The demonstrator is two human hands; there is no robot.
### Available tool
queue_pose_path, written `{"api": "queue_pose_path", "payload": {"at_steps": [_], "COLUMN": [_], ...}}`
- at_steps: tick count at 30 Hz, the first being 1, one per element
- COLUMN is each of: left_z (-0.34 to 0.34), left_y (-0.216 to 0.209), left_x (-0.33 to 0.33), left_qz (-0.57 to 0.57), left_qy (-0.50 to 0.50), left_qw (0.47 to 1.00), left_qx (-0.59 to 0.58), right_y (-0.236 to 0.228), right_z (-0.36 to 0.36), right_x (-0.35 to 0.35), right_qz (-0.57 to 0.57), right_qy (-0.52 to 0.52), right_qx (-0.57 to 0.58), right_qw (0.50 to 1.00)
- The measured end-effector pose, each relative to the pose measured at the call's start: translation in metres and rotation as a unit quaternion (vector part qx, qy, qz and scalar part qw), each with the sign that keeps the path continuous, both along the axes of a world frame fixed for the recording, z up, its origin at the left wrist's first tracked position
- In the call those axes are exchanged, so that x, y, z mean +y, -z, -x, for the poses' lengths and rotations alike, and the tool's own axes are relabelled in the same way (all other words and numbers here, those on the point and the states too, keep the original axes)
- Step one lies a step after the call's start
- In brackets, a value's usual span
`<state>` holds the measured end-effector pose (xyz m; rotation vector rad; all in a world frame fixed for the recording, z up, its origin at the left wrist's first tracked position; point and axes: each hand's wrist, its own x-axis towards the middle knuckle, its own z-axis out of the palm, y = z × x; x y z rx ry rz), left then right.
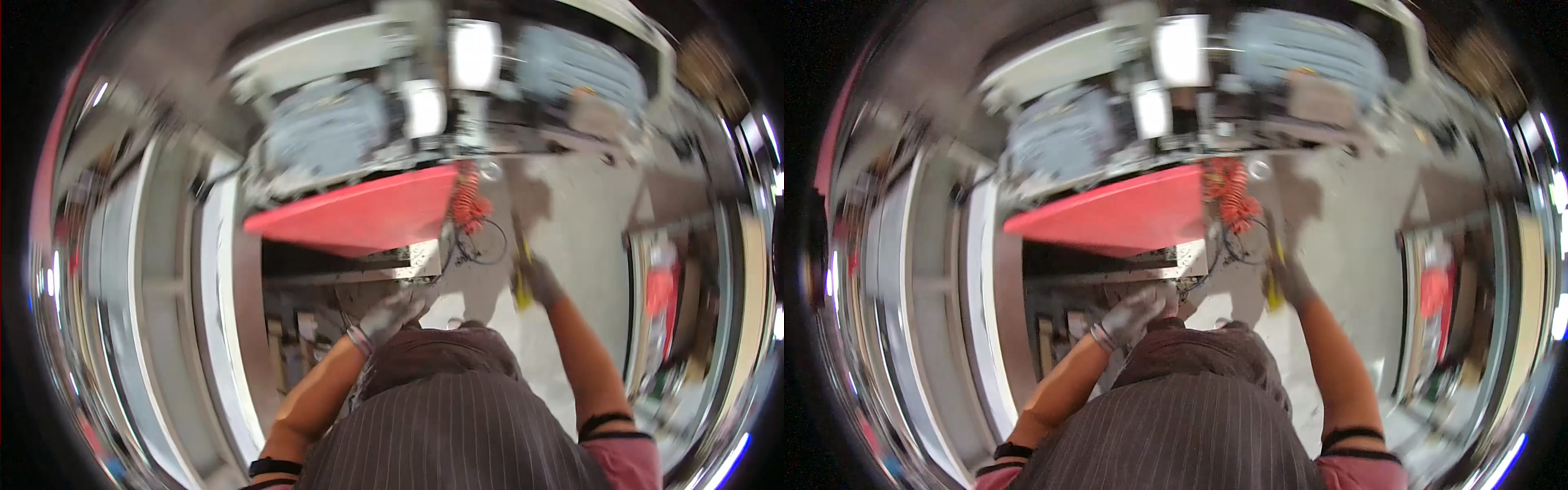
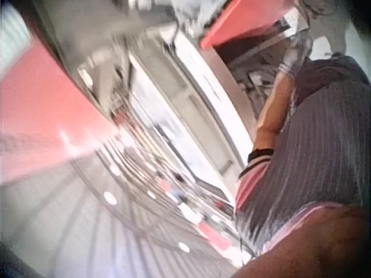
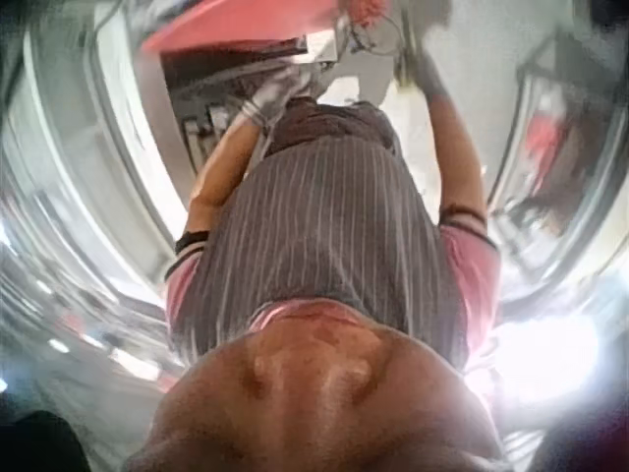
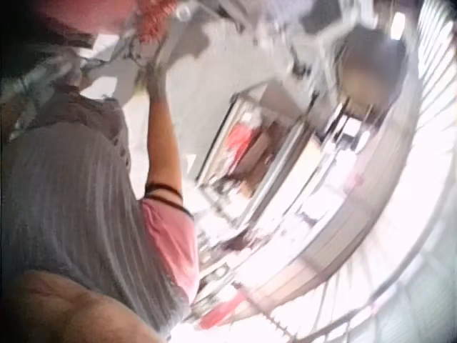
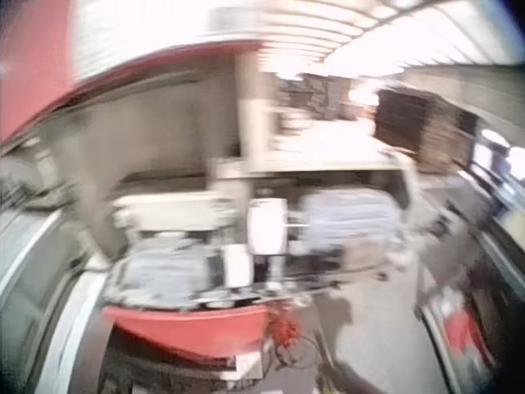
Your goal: Operating industrial machinery to cut wood or cardboard strips, bundling them with tape, and performing maintenance or cleaning on the machine motors and guides.
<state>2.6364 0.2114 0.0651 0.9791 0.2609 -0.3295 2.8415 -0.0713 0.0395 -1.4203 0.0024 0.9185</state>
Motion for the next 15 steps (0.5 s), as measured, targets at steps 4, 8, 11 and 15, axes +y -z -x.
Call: {"api": "queue_pose_path", "payload": {"at_steps": [4, 8, 11, 15], "left_z": [0.136, 0.268, 0.365, 0.393], "left_y": [0.043, 0.037, 0.129, 0.097], "left_x": [-0.031, -0.144, -0.267, -0.363], "left_qz": [-0.535, -0.446, -0.349, -0.242], "left_qy": [0.157, -0.024, -0.087, -0.271], "left_qw": [0.817, 0.771, 0.807, 0.776], "left_qx": [0.145, 0.454, 0.469, 0.515], "right_y": [0.089, 0.050, 0.040, 0.066], "right_z": [0.069, 0.057, 0.039, 0.020], "right_x": [-0.122, -0.111, -0.077, -0.019], "right_qz": [0.165, 0.329, 0.325, 0.327], "right_qy": [-0.116, -0.451, -0.508, -0.533], "right_qx": [0.225, 0.051, 0.031, -0.083], "right_qw": [0.953, 0.828, 0.797, 0.776]}}
